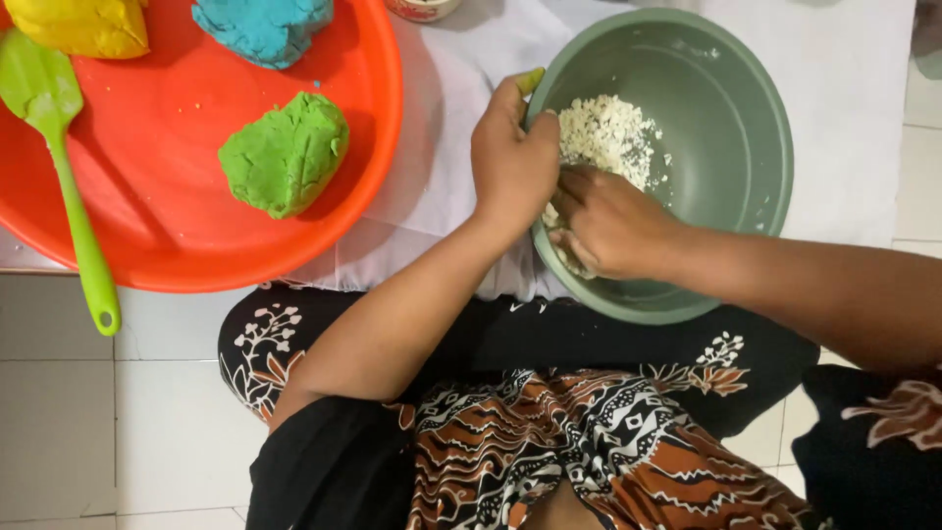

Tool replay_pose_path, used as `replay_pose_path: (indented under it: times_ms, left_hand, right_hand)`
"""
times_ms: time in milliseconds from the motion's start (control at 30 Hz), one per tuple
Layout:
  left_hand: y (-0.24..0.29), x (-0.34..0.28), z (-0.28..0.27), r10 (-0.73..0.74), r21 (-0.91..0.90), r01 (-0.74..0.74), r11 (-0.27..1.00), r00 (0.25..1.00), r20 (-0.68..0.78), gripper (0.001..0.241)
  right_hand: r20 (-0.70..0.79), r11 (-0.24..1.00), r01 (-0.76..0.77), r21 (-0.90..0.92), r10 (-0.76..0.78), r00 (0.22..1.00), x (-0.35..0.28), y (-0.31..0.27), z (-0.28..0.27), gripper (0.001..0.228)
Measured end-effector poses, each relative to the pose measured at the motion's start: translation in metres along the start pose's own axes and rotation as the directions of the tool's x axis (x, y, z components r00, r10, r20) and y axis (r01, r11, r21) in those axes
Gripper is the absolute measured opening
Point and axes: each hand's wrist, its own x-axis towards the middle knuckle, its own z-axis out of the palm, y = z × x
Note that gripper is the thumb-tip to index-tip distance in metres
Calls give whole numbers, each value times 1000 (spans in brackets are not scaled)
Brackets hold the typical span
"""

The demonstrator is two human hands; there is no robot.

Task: Kneading dough in a bowl and mixing in purple food coloring by hand.

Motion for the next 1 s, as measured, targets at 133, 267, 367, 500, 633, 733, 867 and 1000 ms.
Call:
replay_pose_path:
  times_ms: [133, 267, 367, 500, 633, 733, 867, 1000]
  left_hand:
    - [12, 2, -7, -49, 37, 48, 998, 999, 23, 46]
    - [14, -4, -8, -75, 105, 67, 992, 994, 75, 47]
    - [2, -27, -4, -42, 183, 28, 983, 996, 72, 60]
    - [3, -57, -8, 6, 110, -13, 994, 998, 65, 50]
    - [-19, -5, -10, 220, 57, -222, 973, 974, 47, 56]
    - [-16, 30, -9, 291, -9, -293, 956, 947, 137, 28]
    - [-28, 41, -1, 238, 92, -249, 964, 965, 112, 31]
    - [-27, 40, 5, 139, -32, -137, 990, 987, 77, 39]
  right_hand:
    - [-253, 986, 137, -100, -158, 954, 19, 24, 26, 21]
    - [-307, 995, 102, -8, -100, 946, 21, 34, 37, 20]
    - [-291, 998, 57, 8, -52, 955, 19, 37, 40, 19]
    - [-100, 989, -144, -13, 142, 985, 18, 49, 41, 31]
    - [-217, 981, -179, 73, 191, 957, -10, 48, -4, 30]
    - [-87, 983, -183, 25, 185, 979, -30, 41, -4, 35]
    - [-179, 971, 48, -235, -92, 980, -29, 21, 32, 25]
    - [-346, 943, 201, -265, -287, 893, -11, 18, 30, 18]
